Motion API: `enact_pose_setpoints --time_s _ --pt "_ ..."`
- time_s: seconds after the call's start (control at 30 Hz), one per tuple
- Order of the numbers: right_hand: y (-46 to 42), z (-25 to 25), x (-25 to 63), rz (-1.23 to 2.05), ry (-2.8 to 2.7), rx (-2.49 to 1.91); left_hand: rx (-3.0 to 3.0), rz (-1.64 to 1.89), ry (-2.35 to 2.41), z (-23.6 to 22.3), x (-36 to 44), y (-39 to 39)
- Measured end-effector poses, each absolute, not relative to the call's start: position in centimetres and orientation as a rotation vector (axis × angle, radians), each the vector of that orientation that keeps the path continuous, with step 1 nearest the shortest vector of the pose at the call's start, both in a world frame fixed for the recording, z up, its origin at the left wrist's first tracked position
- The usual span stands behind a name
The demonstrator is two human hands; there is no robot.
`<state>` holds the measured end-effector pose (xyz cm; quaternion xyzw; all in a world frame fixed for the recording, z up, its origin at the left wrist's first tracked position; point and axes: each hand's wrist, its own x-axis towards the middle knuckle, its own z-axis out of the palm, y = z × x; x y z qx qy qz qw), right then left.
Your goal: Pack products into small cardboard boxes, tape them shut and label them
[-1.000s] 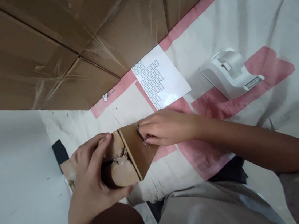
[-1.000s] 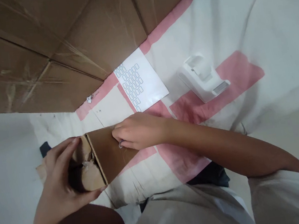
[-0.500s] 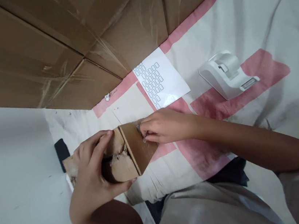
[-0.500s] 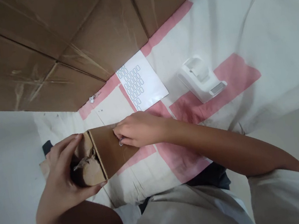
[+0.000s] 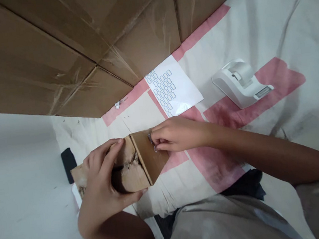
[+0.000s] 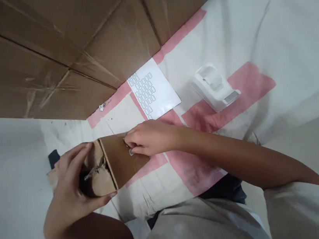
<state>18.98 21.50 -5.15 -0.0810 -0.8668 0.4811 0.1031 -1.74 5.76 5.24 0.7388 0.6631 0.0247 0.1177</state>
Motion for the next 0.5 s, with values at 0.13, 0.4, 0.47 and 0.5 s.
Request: enact_pose_setpoints --time_s 0.13,0.4,0.47,0.5 --pt "21.53 -5.47 18.97 1.396 -2.535 -0.214 2.172 0.069 1.952 5.15 -1.71 5.69" --pt "21.39 -5.44 18.89 1.384 -2.538 -0.180 2.182 0.063 1.944 5.20 -1.72 5.81" --pt "21.39 -5.49 18.86 1.380 -2.533 -0.147 2.186 0.059 1.942 5.21 -1.70 5.81" --pt "21.41 -5.55 18.85 1.375 -2.529 -0.131 2.185 0.061 1.943 5.18 -1.70 5.80"
